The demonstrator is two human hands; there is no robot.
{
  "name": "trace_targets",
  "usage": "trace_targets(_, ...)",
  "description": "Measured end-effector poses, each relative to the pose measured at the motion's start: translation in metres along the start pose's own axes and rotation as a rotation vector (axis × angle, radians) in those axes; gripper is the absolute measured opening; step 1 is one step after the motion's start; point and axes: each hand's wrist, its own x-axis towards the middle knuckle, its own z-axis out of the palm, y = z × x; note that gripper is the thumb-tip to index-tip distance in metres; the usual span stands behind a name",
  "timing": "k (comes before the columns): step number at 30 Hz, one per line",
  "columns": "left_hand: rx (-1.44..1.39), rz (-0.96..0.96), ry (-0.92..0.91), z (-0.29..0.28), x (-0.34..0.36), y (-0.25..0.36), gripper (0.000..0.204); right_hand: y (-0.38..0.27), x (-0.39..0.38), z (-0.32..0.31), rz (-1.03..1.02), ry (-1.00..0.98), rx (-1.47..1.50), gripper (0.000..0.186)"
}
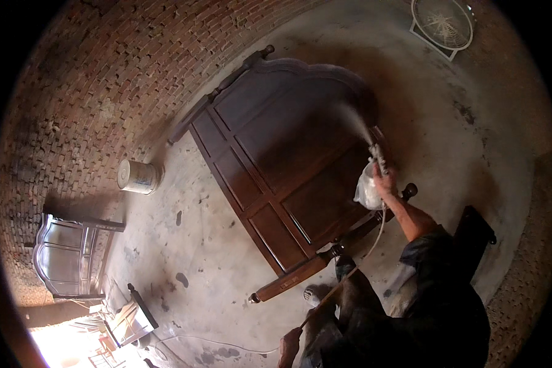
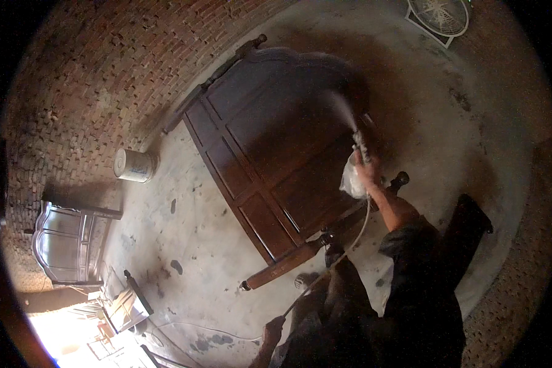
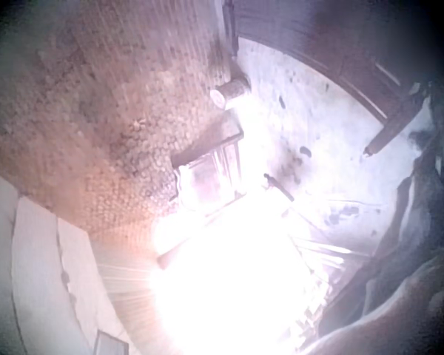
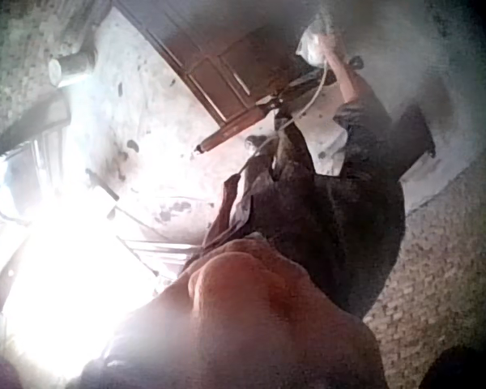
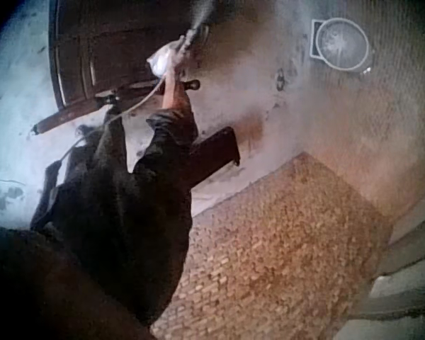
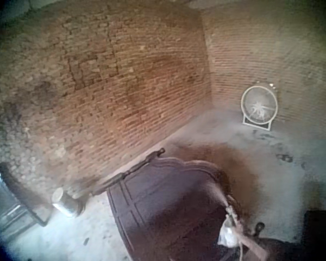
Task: The person applies a finish to wooden bed frame components using a spray gun and then prepares a mixture in a metal container by pouring from various cans and stirring with a piece of sandpaper.
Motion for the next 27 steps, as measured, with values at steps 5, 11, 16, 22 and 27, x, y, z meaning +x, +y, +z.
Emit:
trace_targets(5, -0.096, 0.030, 0.056, -0.002, 0.028, 0.040, 0.027, 0.015, 0.039, -0.009, 0.172, 0.143, -0.052, 0.041)
trace_targets(11, -0.069, -0.090, 0.119, 0.008, -0.011, 0.020, 0.026, -0.009, -0.026, 0.030, 0.186, -0.177, -0.222, 0.062)
trace_targets(16, -0.176, -0.427, 0.213, 0.003, -0.076, 0.002, 0.029, -0.127, -0.123, 0.097, 0.352, -0.510, -0.391, 0.046)
trace_targets(22, -0.084, -0.440, 0.113, 0.015, -0.113, 0.012, 0.027, -0.086, -0.196, 0.163, 0.042, -0.400, -0.069, 0.037)
trace_targets(27, 0.102, -0.356, -0.014, 0.035, -0.124, -0.015, 0.026, -0.167, -0.185, 0.166, 0.106, -0.687, 0.319, 0.039)
